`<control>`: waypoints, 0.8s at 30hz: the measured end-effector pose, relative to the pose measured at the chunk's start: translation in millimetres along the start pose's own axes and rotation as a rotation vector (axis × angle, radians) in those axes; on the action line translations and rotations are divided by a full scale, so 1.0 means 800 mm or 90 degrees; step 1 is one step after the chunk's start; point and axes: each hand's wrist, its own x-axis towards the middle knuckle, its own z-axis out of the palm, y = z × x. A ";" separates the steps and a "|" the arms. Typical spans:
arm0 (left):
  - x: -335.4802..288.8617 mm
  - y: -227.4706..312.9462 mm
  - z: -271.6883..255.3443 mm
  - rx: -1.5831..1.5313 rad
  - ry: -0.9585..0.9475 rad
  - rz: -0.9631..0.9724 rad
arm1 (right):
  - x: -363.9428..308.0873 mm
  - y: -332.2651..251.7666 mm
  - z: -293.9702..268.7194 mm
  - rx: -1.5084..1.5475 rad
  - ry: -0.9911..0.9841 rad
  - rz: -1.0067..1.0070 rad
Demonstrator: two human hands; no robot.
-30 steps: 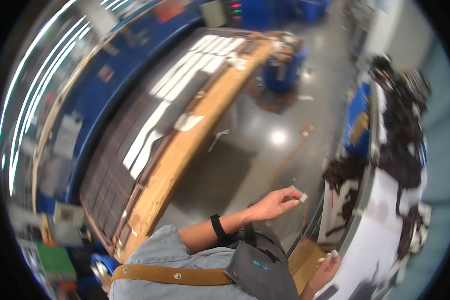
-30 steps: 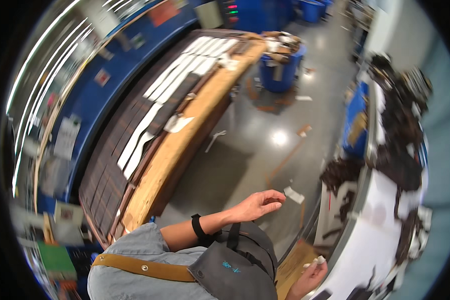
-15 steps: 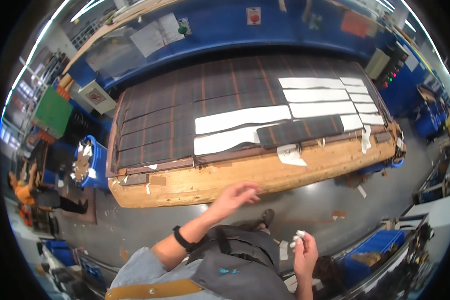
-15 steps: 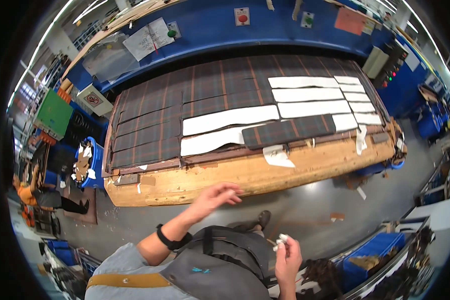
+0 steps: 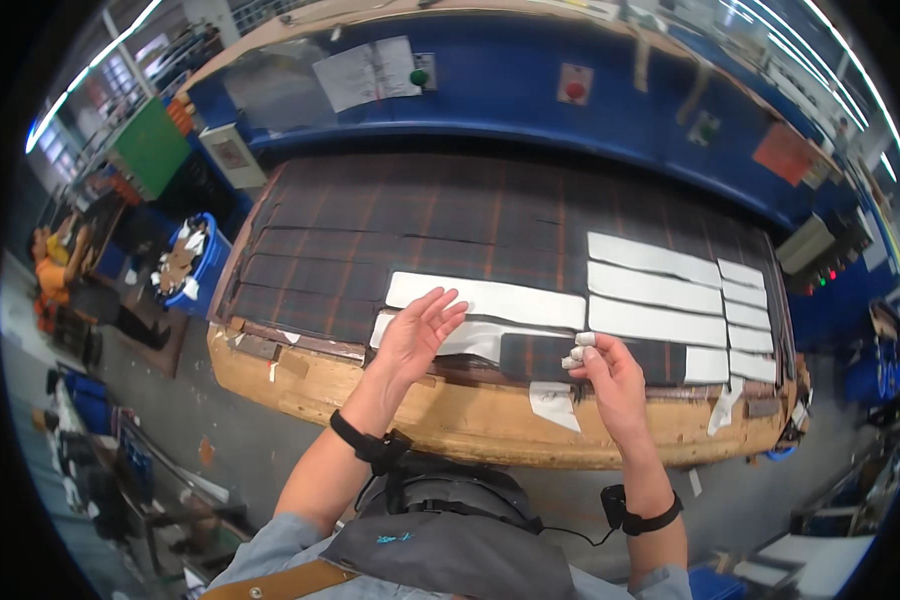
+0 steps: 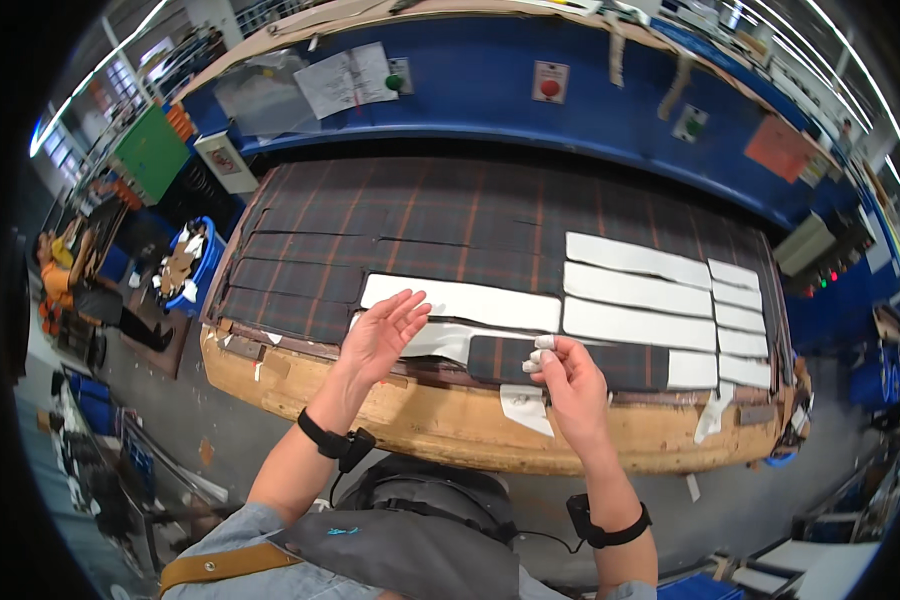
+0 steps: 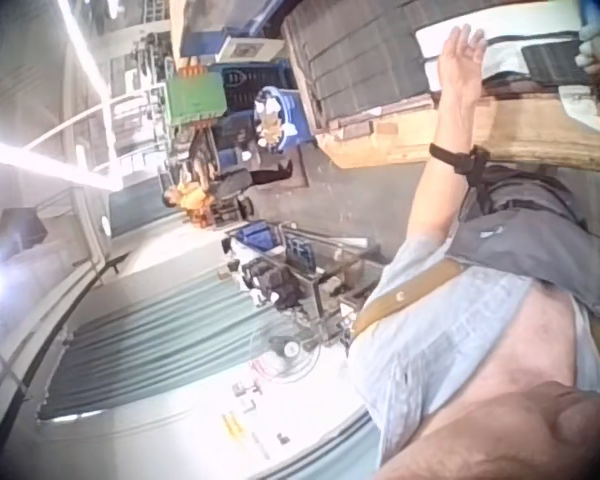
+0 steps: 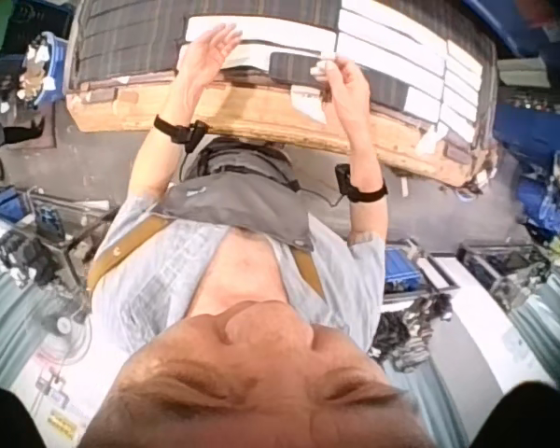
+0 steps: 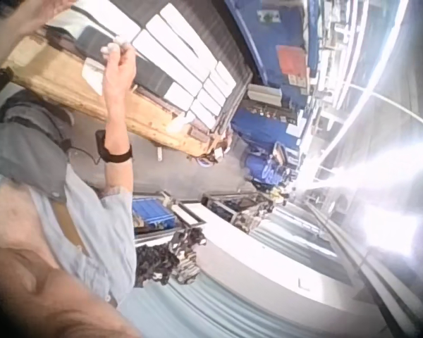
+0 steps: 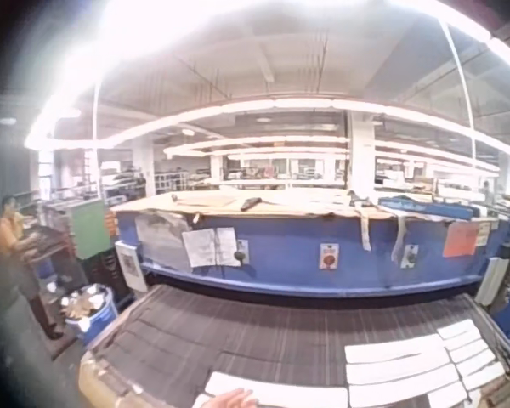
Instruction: The person aligns and stacks rectangular plaid fabric pieces on a wooden workbench. They handle the fabric strips one by one, peeling off white backing paper and arranging them into a neat pile. The person occasionally moves the stack to a nearby table before returning to the workbench to continue the assembly process.
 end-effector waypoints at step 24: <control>0.093 -0.009 -0.023 -0.235 0.027 -0.120 | 0.257 0.047 0.150 -0.632 -0.264 -0.331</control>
